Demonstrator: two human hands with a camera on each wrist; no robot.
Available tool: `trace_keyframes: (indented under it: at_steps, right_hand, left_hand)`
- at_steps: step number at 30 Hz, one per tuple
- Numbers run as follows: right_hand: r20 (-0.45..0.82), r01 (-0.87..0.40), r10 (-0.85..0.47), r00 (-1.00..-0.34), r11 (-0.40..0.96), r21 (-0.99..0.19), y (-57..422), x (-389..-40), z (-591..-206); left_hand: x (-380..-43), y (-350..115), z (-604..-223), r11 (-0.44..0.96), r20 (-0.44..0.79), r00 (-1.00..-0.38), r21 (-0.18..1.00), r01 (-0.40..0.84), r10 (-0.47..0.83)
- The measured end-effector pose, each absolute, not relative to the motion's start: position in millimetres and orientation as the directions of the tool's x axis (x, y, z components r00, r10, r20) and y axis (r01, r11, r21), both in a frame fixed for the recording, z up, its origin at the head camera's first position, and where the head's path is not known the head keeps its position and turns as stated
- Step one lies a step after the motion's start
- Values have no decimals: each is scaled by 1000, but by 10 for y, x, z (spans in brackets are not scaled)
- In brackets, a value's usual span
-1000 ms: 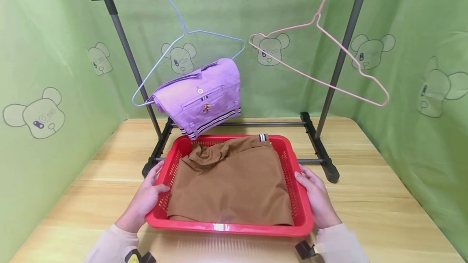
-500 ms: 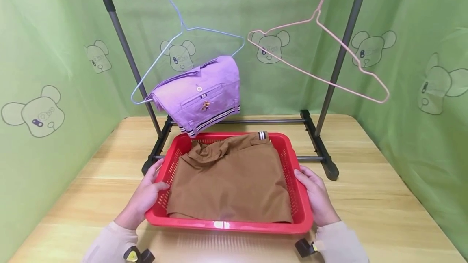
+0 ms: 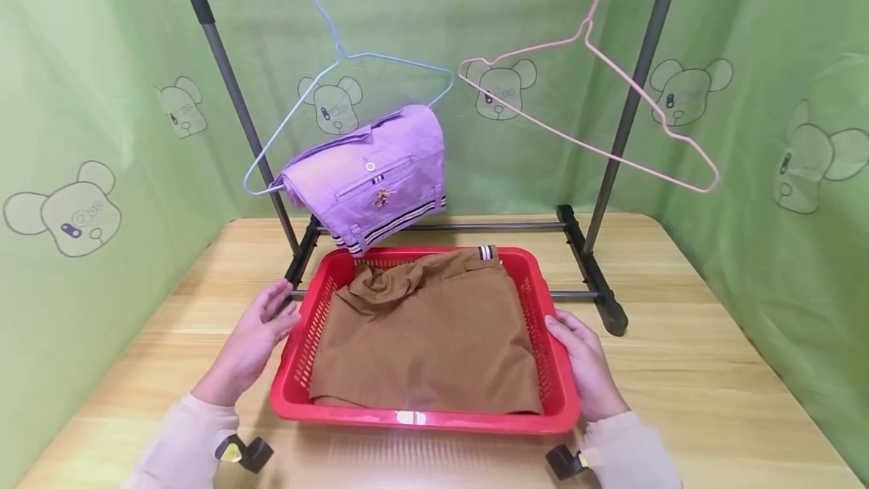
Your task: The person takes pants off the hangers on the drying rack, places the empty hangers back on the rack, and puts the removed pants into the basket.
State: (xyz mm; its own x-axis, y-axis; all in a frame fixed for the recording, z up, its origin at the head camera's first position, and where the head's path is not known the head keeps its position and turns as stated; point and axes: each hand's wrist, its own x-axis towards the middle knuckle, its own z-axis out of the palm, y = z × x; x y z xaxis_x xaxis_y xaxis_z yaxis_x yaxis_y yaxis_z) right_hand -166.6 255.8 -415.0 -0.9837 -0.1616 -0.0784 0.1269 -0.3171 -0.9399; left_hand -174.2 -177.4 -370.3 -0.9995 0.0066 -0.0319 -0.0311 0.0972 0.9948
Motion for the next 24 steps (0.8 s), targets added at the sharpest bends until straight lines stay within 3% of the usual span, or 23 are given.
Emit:
trace_keyframes:
  at_steps: [6,24]
  right_hand:
    - [-13,66,-154,-988,-344,-937,2556,-1675,-4162]
    - [-111,151,-144,-983,-310,-939,2535,-1656,-4128]
  left_hand:
    - [-1864,-1879,-3515,108,-13,-1000,994,-14,-11]
    - [-2072,-1990,-3155,145,49,-997,989,39,-64]
